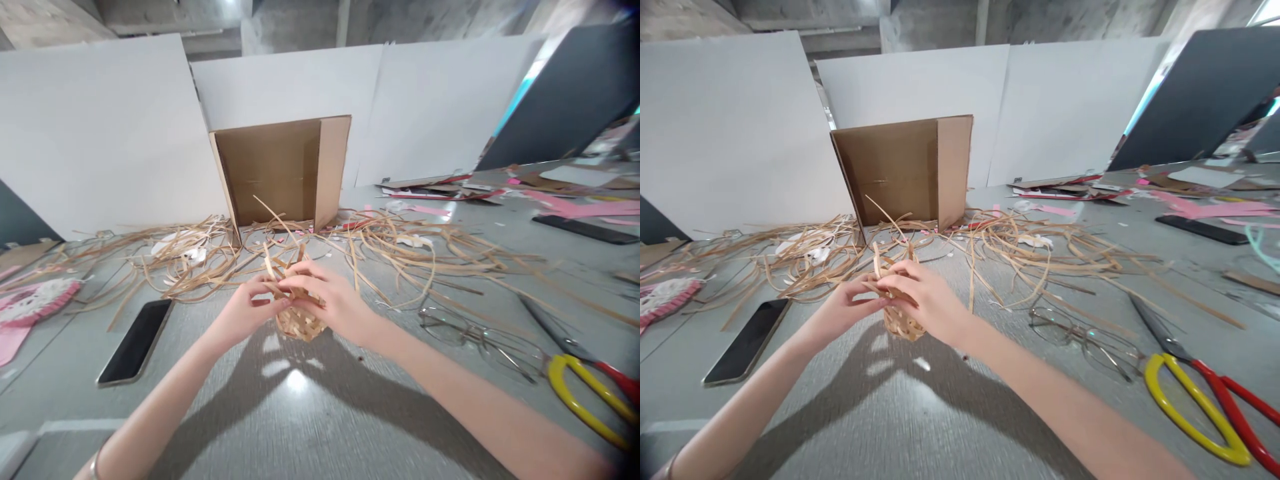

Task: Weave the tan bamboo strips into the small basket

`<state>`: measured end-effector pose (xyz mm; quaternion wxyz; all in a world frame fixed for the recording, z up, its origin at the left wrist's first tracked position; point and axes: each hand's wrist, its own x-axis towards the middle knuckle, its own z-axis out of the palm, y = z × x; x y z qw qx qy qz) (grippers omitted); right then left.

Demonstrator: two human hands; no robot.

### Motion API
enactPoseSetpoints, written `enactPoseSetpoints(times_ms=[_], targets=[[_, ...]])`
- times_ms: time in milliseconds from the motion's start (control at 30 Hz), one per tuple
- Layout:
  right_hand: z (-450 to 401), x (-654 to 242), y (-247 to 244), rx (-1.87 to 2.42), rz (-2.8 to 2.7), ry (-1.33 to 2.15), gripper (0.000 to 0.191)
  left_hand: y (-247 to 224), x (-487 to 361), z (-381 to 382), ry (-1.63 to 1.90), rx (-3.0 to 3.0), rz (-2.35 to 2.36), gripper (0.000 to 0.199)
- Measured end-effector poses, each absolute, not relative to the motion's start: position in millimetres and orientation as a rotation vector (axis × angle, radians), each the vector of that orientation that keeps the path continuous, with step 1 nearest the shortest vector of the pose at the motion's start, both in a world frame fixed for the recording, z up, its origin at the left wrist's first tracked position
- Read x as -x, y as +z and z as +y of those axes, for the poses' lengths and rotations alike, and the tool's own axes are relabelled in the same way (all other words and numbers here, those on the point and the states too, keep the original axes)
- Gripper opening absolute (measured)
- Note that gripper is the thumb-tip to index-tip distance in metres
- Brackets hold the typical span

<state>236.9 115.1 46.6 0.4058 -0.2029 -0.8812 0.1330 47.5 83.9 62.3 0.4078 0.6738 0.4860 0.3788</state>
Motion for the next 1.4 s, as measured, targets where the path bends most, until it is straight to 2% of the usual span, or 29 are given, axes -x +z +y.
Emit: enactPoseSetpoints(times_ms=[133, 200, 267, 467, 733, 1200, 1400], targets=[[118, -247, 57, 0.487, -2.292, 0.422, 0.029, 61, -50, 83, 0.959, -1.617, 1.290, 0.022], [118, -253, 64, 0.524, -2.237, 0.390, 0.021, 61, -49, 85, 1.002, -1.544, 1.321, 0.023], [117, -257, 71, 0.623, -2.133, 0.337, 0.013, 61, -47, 87, 1.066, -1.483, 1.353, 0.022], [114, -257, 72, 1.010, -2.129, 0.562, 0.018, 56, -42, 94, 1.189, -1.313, 1.343, 0.016], [115, -238, 53, 0.993, -2.044, 0.813, 0.028, 52, -41, 95, 1.207, -1.337, 1.312, 0.019], [114, -229, 49, 0.970, -1.893, 0.967, 0.012, 53, -45, 90, 1.083, -1.517, 1.285, 0.021], [115, -228, 47, 0.945, -1.888, 1.013, 0.014, 56, -47, 88, 1.079, -1.478, 1.285, 0.019]])
